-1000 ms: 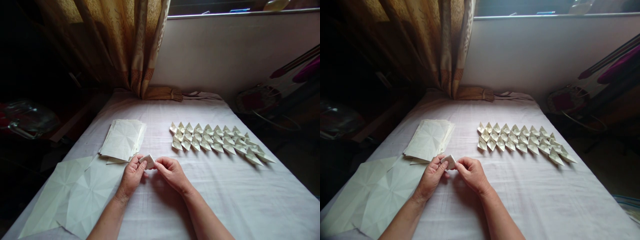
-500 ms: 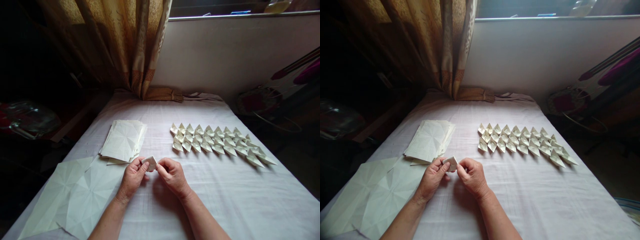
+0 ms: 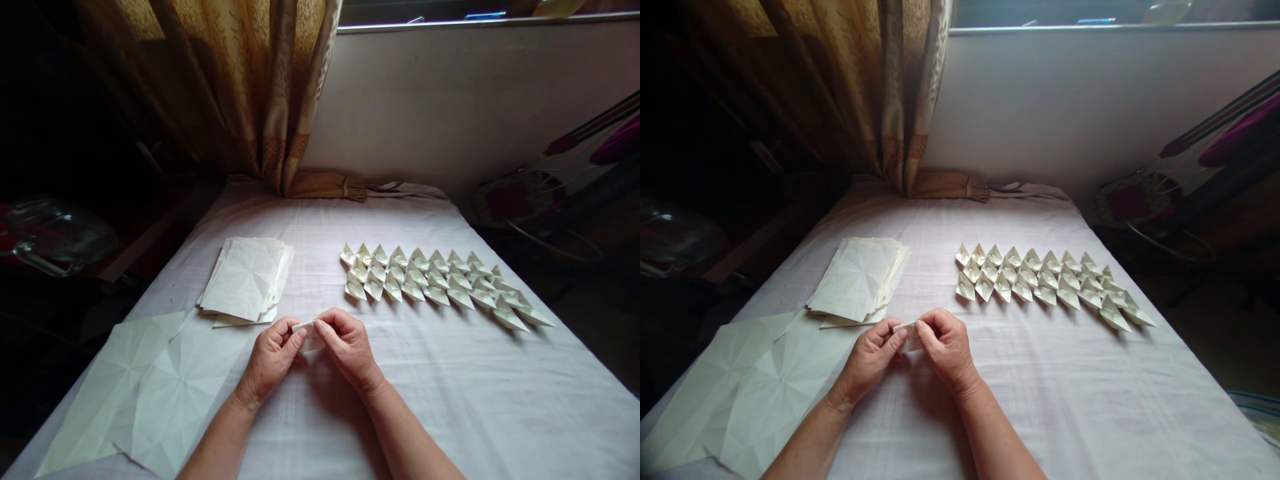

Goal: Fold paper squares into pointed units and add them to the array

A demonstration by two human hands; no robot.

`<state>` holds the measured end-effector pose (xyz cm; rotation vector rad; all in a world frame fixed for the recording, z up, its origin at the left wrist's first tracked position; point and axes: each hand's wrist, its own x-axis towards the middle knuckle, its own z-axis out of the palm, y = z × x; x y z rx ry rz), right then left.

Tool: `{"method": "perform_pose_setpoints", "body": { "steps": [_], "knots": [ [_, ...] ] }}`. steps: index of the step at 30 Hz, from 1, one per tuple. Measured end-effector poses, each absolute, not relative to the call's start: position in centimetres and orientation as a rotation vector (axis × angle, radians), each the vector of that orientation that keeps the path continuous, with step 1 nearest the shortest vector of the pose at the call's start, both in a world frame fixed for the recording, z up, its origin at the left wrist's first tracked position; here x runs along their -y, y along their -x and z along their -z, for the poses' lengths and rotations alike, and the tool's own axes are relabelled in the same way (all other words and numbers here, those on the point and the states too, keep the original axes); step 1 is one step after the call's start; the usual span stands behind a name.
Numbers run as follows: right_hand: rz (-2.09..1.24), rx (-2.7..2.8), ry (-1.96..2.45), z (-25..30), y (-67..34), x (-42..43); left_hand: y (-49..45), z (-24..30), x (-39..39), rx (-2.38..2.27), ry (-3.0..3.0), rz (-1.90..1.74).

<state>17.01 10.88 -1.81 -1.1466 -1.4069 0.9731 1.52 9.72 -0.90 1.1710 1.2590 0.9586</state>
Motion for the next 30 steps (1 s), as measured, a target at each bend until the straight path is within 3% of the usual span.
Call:
{"method": "perform_pose_setpoints", "body": {
  "steps": [30],
  "knots": [
    [-1.052, 1.311, 1.220, 1.92, -16.77, -10.90, -1.80, 1.11, -9.59, -1.285, -1.110, -0.935]
  ]
}}
